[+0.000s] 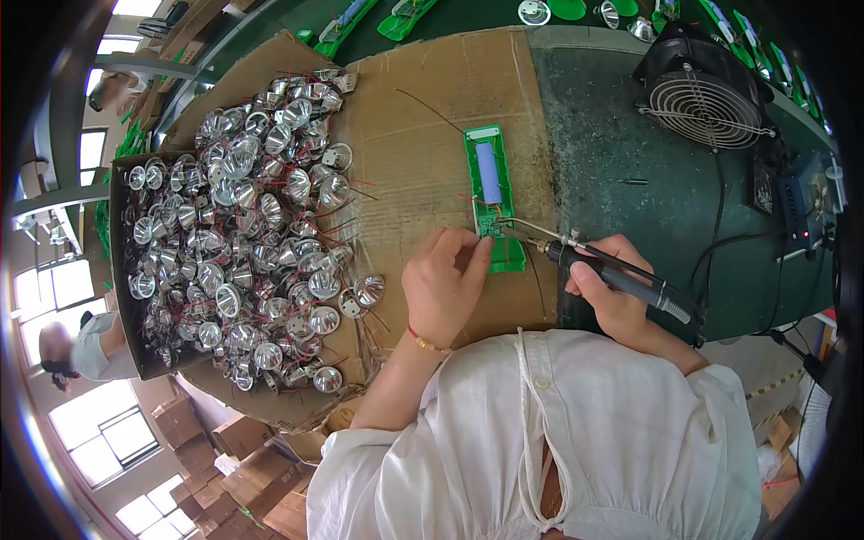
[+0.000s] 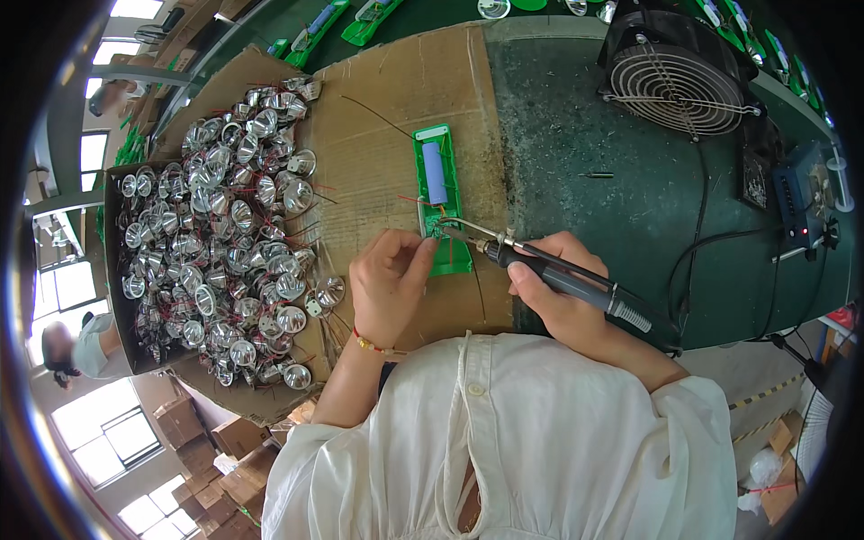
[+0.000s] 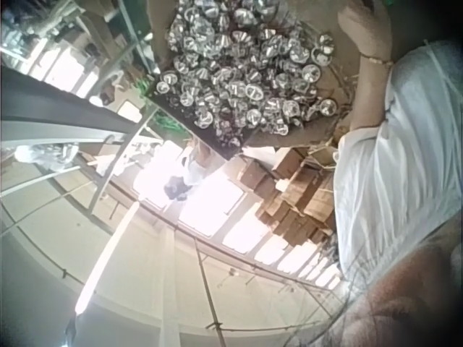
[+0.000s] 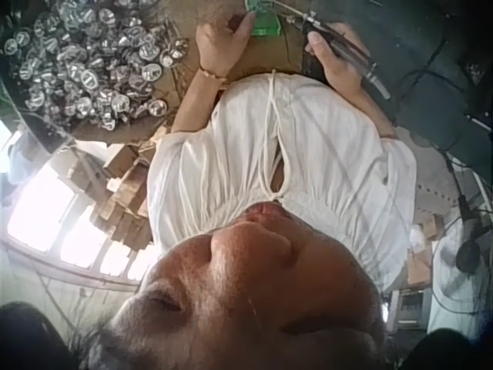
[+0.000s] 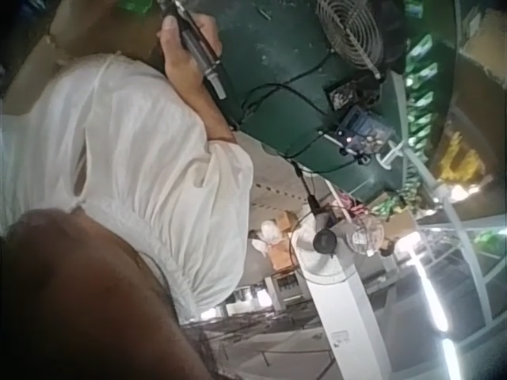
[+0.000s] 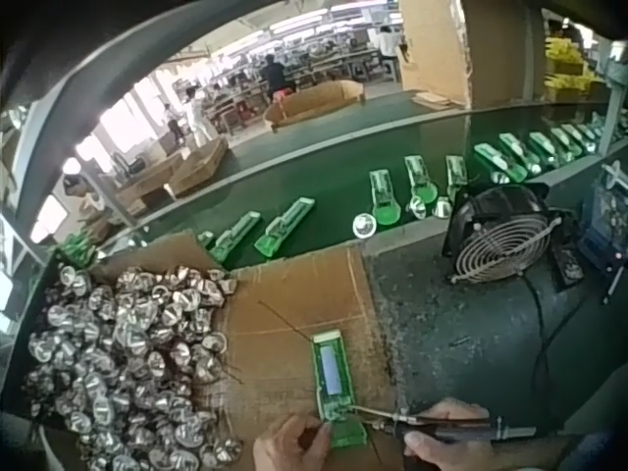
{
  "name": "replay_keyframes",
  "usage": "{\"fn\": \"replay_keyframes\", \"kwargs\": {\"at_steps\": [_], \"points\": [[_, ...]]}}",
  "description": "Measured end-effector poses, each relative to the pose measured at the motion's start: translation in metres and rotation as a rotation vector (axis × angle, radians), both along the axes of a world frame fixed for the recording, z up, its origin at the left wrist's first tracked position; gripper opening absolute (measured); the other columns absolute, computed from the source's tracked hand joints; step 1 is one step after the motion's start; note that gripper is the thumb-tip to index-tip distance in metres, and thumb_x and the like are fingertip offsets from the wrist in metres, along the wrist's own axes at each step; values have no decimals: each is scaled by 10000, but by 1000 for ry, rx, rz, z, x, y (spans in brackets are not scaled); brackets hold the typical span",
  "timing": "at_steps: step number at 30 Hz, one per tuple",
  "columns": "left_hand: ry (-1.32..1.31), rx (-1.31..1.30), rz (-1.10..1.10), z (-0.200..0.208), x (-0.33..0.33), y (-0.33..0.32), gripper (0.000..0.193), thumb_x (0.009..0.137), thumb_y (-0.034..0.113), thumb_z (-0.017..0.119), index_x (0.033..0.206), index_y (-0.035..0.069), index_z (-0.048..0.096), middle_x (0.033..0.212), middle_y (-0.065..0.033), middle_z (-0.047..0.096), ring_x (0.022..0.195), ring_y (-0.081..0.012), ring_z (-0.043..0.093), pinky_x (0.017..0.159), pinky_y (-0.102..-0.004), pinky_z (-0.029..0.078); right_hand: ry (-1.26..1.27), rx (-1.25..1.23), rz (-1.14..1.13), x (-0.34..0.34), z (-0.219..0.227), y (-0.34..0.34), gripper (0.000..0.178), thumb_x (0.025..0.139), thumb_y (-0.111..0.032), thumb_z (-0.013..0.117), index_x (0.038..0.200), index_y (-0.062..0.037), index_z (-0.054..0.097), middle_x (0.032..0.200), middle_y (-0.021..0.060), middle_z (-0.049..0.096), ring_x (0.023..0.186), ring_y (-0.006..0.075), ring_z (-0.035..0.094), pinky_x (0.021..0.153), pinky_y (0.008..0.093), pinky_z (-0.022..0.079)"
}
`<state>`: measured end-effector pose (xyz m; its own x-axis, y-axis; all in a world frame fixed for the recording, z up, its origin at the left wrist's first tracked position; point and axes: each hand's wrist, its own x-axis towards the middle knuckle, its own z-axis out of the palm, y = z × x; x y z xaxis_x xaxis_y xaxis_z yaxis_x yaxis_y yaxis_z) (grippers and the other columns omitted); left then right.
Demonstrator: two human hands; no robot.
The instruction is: Soldering electrical wires and components onto a circuit board for lighting fixtures.
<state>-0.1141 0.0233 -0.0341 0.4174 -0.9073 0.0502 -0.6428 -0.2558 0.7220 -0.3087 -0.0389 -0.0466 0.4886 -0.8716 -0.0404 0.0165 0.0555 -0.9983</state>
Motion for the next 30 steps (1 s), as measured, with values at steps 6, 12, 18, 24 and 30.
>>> {"fn": "replay_keyframes", "kwargs": {"at_steps": [6,12,18,24,30], "points": [[177,60,26,1,2,-4,137,771,130,638,732,8,591,694,-96,576,563,-176,583,531,-279,450,5,-17,3,0,-1,-1,151,823,-80,578,872,27,485,667,94,584,576,110,570,526,234,479],[247,114,58,1,2,-2,144,771,135,639,729,5,592,693,-94,574,562,-169,576,533,-278,446,-19,38,-52,-1,-2,2,152,812,-82,604,867,30,518,690,80,609,574,93,579,531,222,482],[238,125,58,0,1,-2,148,770,142,640,725,8,594,688,-92,576,557,-167,576,530,-277,442,-47,28,-83,-9,2,1,178,826,-93,594,898,40,501,725,95,595,618,103,582,548,237,501],[241,159,66,2,3,-1,149,770,146,639,721,12,597,686,-89,583,563,-164,581,535,-276,446,-57,45,-112,-10,1,1,176,825,-92,596,897,39,502,718,94,591,615,102,578,549,235,499],[204,149,55,2,2,-5,144,767,144,643,728,12,599,671,-81,593,558,-153,584,530,-269,448,-56,51,-132,-16,-4,-3,159,820,-73,591,895,35,501,729,94,588,598,105,568,542,232,486]]}}
